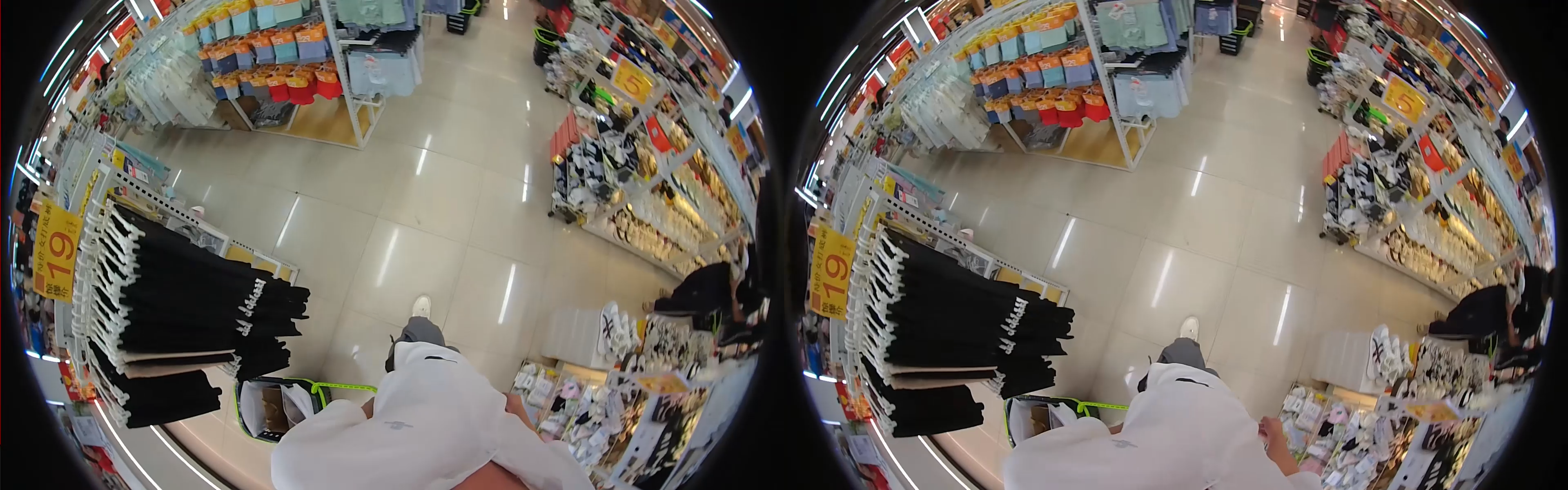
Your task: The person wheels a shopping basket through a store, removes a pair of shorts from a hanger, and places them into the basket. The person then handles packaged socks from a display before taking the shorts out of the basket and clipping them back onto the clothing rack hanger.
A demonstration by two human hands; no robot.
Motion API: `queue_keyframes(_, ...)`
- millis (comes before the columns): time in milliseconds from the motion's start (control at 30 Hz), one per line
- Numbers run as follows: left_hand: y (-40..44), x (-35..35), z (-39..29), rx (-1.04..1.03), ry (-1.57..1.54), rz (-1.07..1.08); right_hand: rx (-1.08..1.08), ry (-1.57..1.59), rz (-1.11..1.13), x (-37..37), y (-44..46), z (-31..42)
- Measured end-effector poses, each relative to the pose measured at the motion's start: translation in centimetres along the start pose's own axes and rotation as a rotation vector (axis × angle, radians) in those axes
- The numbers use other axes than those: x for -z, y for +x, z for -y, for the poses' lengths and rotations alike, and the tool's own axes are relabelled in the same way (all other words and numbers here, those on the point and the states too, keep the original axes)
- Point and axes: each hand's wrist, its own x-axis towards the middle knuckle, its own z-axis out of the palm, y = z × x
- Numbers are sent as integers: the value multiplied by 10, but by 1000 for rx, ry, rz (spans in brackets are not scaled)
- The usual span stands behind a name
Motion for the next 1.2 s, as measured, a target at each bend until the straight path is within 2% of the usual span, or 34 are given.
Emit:
queue_keyframes(133, 38, -7, -43, 40, -44, -13, -480, 395, -253, 23, 28, 53)
queue_keyframes(300, 38, -23, -55, 181, -105, -57, -527, 354, -97, 58, 95, 135)
queue_keyframes(400, 29, -48, -52, 295, -170, -125, -485, 63, 20, 66, 153, 224)
queue_keyframes(467, 26, -58, -53, 365, -200, -176, -506, 107, 35, 61, 199, 251)
queue_keyframes(533, 23, -73, -62, 419, -227, -208, -377, -50, 62, 60, 238, 302)
queue_keyframes(600, 45, -129, -43, 466, -255, -238, -339, -115, 103, 53, 276, 348)
queue_keyframes(733, 2, -83, -127, 582, -429, -287, -271, -234, 177, 44, 342, 411)
queue_keyframes(800, -21, -13, -231, 656, -589, -388, -271, -330, 227, 42, 383, 434)
queue_keyframes(933, -8, -13, -224, 725, -1018, -412, -248, -397, 317, 53, 459, 484)
queue_keyframes(1000, -3, 9, -260, 715, -1098, -486, -207, -379, 345, 59, 498, 510)
queue_keyframes(1033, 0, 18, -277, 712, -1218, -451, -173, -380, 343, 65, 516, 522)
queue_keyframes(1133, 32, 26, -329, 699, -1206, -540, -81, -411, 313, 77, 555, 570)
queue_keyframes(1200, 59, 37, -355, 666, -1217, -467, -77, -407, 312, 81, 575, 591)
